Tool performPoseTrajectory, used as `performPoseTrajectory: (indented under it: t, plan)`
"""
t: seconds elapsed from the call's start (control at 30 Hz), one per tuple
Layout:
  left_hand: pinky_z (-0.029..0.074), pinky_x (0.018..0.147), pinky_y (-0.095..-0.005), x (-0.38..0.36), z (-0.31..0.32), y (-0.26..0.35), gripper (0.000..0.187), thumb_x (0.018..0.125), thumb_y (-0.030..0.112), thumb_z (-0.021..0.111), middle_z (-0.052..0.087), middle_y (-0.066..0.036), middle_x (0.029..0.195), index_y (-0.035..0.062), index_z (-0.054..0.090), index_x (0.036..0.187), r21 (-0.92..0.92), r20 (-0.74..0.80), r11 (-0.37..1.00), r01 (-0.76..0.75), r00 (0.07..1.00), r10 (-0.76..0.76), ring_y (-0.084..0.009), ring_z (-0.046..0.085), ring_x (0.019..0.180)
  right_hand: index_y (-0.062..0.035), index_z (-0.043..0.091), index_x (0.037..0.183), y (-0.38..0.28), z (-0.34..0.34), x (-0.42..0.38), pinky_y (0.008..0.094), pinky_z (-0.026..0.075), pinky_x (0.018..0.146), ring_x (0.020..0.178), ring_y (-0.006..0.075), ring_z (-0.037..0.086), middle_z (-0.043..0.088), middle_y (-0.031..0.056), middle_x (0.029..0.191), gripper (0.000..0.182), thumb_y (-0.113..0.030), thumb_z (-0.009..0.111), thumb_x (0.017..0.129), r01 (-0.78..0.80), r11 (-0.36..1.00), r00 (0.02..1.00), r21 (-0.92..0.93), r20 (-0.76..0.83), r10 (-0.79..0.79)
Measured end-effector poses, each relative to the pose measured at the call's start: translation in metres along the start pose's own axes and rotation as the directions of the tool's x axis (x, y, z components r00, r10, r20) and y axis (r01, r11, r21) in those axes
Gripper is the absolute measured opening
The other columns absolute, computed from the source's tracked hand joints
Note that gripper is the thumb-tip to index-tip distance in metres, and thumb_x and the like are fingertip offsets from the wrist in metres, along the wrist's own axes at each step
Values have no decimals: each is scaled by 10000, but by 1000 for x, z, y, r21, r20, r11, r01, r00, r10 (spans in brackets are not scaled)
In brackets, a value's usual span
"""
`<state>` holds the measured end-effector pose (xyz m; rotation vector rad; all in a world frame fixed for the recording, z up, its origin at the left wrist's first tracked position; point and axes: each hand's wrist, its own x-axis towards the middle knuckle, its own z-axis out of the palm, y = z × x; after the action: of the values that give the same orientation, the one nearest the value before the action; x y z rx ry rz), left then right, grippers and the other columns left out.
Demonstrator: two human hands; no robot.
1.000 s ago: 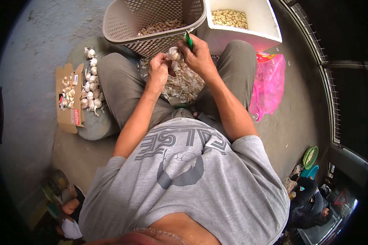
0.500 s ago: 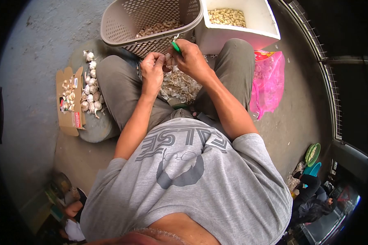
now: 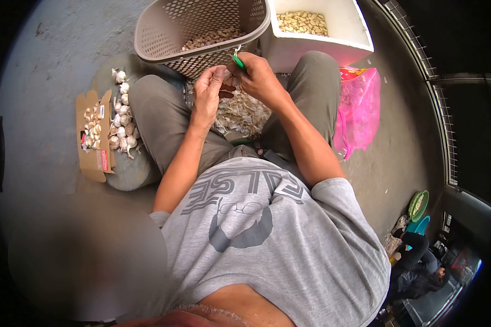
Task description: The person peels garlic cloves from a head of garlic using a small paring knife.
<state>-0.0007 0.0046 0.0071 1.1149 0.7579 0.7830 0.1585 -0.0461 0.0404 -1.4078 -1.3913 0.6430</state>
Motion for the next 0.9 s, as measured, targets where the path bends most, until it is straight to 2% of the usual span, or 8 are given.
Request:
performPoseTrajectory:
  t: [0.3, 0.4, 0.5, 0.63, 0.67, 0.77, 0.83, 0.9]
  plan:
    - [625, 657, -305, 1, -3, -1, 305, 1092, 236, 516, 677, -50, 857, -16, 686, 1068, -289, 113, 948, 132, 988, -103, -129, 673, 750, -4, 618, 881, 13, 8, 0, 299, 466, 621, 706, 70, 510, 602, -10, 715, 227, -173, 680, 1019, -192, 959, 981, 210, 53, 185]
    - [635, 636, -316, 3, -3, 0, 316, 1093, 249, 509, 664, -56, 842, -10, 674, 1019, -300, 79, 938, 173, 985, -156, -136, 666, 737, -2, 619, 887, 17, 12, -1, 299, 462, 626, 711, 68, 486, 588, -13, 714, 234, -185, 678, 1021, -207, 938, 978, 279, 54, 200]
    - [647, 601, -345, 4, -3, 2, 319, 1093, 263, 507, 662, -62, 843, 5, 656, 980, -384, -53, 874, 299, 937, -344, -155, 678, 720, 4, 628, 908, 17, 14, -1, 303, 468, 638, 714, 73, 487, 594, -4, 720, 222, -181, 672, 1023, -148, 956, 989, 253, 32, 145]
    - [658, 617, -383, 14, -3, -15, 448, 1067, 477, 542, 696, -68, 908, 44, 653, 1035, -484, -33, 863, 143, 983, -181, -193, 724, 751, 16, 647, 972, -9, 19, 5, 319, 494, 678, 744, 89, 521, 638, 49, 767, 175, -152, 676, 1010, -109, 979, 994, 170, 33, 104]
    - [639, 683, -370, 7, -5, -11, 537, 1032, 589, 539, 697, -41, 929, 71, 671, 1087, -471, 52, 855, 217, 975, -218, -173, 729, 841, 18, 652, 984, 0, 21, 5, 324, 499, 683, 744, 96, 530, 647, 62, 773, 167, -146, 677, 1006, -108, 979, 994, 171, 9, 108]
    - [602, 765, -342, 0, -7, 11, 552, 1041, 588, 519, 707, -46, 1046, 91, 638, 1250, -468, 340, 815, 342, 921, -191, -160, 695, 921, 23, 667, 1017, 9, 16, 4, 346, 517, 688, 730, 136, 589, 665, 117, 780, 154, -128, 682, 990, -101, 990, 994, 99, -34, 105]
    - [593, 782, -337, 2, -4, 3, 497, 1052, 537, 542, 702, -31, 1038, 90, 653, 1238, -346, 262, 897, 276, 946, -190, -130, 682, 941, 21, 671, 1027, 3, 12, 3, 357, 524, 686, 722, 152, 610, 664, 128, 772, 150, -122, 685, 985, -160, 986, 987, 48, -13, 161]
    - [590, 787, -333, 5, 0, -7, 480, 1050, 519, 561, 700, -27, 1029, 83, 661, 1227, -158, 169, 976, 150, 978, -123, -118, 673, 957, 17, 677, 1018, 9, 12, 5, 351, 522, 662, 714, 142, 620, 674, 111, 769, 160, -141, 685, 996, -87, 995, 996, 49, -22, 88]
